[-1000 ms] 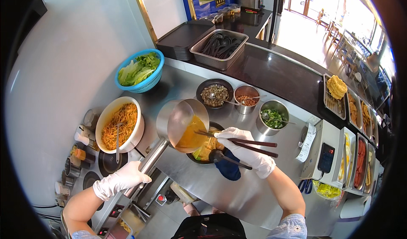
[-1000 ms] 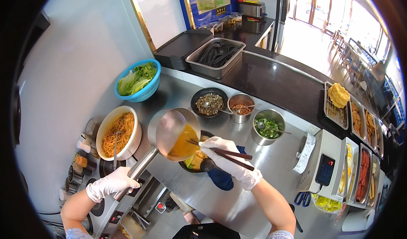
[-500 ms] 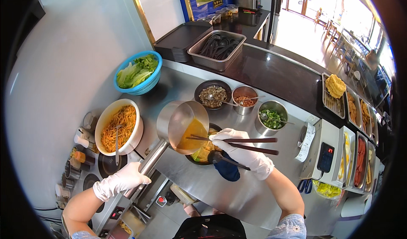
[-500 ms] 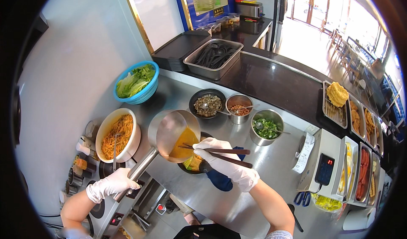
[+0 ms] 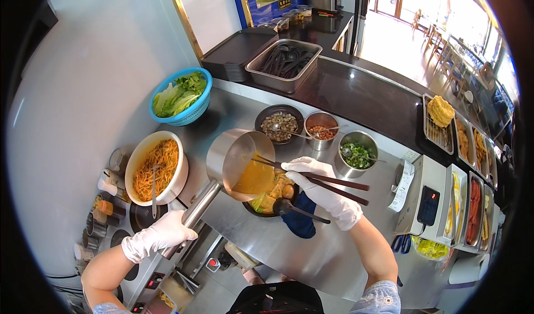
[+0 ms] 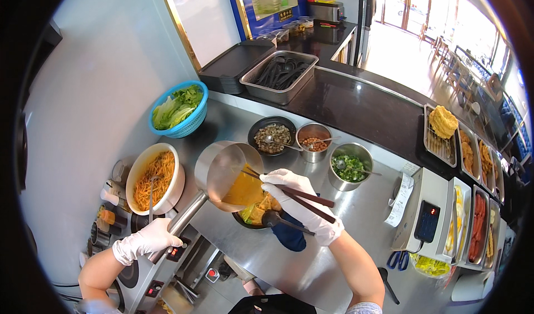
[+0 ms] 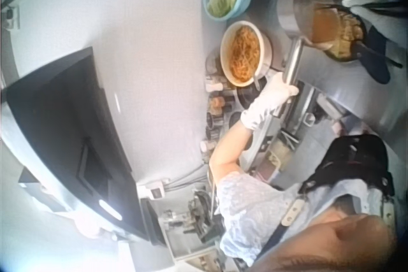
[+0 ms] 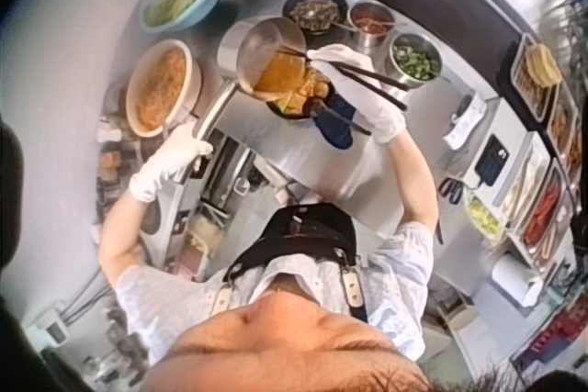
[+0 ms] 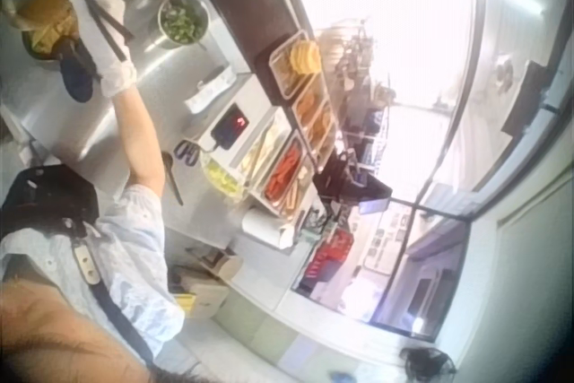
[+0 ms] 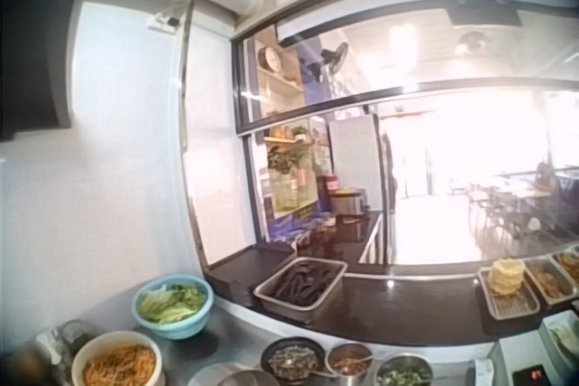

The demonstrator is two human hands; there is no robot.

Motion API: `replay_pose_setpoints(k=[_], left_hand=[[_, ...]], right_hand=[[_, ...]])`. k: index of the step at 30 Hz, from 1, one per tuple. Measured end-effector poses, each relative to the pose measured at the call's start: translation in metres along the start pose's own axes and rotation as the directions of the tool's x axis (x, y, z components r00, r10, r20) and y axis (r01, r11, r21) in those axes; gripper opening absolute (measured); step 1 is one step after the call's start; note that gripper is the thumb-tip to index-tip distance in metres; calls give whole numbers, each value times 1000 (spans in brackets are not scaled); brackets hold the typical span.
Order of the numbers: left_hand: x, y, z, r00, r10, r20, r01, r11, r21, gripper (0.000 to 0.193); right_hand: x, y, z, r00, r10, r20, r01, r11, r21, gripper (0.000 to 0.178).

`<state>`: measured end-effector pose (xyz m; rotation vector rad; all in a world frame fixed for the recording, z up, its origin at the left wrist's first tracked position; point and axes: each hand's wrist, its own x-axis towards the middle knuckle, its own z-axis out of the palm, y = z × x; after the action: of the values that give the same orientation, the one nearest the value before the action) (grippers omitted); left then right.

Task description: The person assembles a bowl of noodle soup by pouring broth from a saucepan into a bowl containing noodles and toppings, then adds chopped green onions and other garnishes. The person places the finished bowl on a tray and cleans the countertop with a cloth.

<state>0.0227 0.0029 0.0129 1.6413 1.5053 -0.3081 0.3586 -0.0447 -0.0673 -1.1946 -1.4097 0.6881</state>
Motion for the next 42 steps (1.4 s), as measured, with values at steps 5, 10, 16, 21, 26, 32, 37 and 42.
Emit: replay_pose_setpoints(k=[5,10,16,21,26,32,37,42], left_hand=[[3,-1,-3,1000,0,-18,0,1000,6,28],[4,-4,-2,1000,1,-14,-2,999,-53,26],[-1,2,-4,1000,-18,3,18,999,-40,25],[-1,2,-1,1000,-2,-10,1,999,-43,22],[-2,2,0,1000,12,-12,-13,995,-95,16],[-2,0,-1,1000,13,25,-7,970,-241,14],[0,-4,0,1000,-6,24,10,984,-178,14],[0,-5,2,1000,-11,11,13,990,-142,15]], right_hand=[[-16,-8,-10,999,-3,43,9,989,-146,15],[-38,-33,-34,999,-9,31,17,968,-251,16],[-25,-26,-7,995,88,41,-85,994,-63,14],[-49,-34,-33,999,-32,5,33,969,-246,10],[-60,-26,-52,995,-18,-100,5,991,-136,12],[-66,-20,-39,988,-37,-152,14,989,-150,12],[-56,-27,-27,987,-18,-161,8,998,-60,13],[-29,-9,12,997,77,11,-77,995,66,13]])
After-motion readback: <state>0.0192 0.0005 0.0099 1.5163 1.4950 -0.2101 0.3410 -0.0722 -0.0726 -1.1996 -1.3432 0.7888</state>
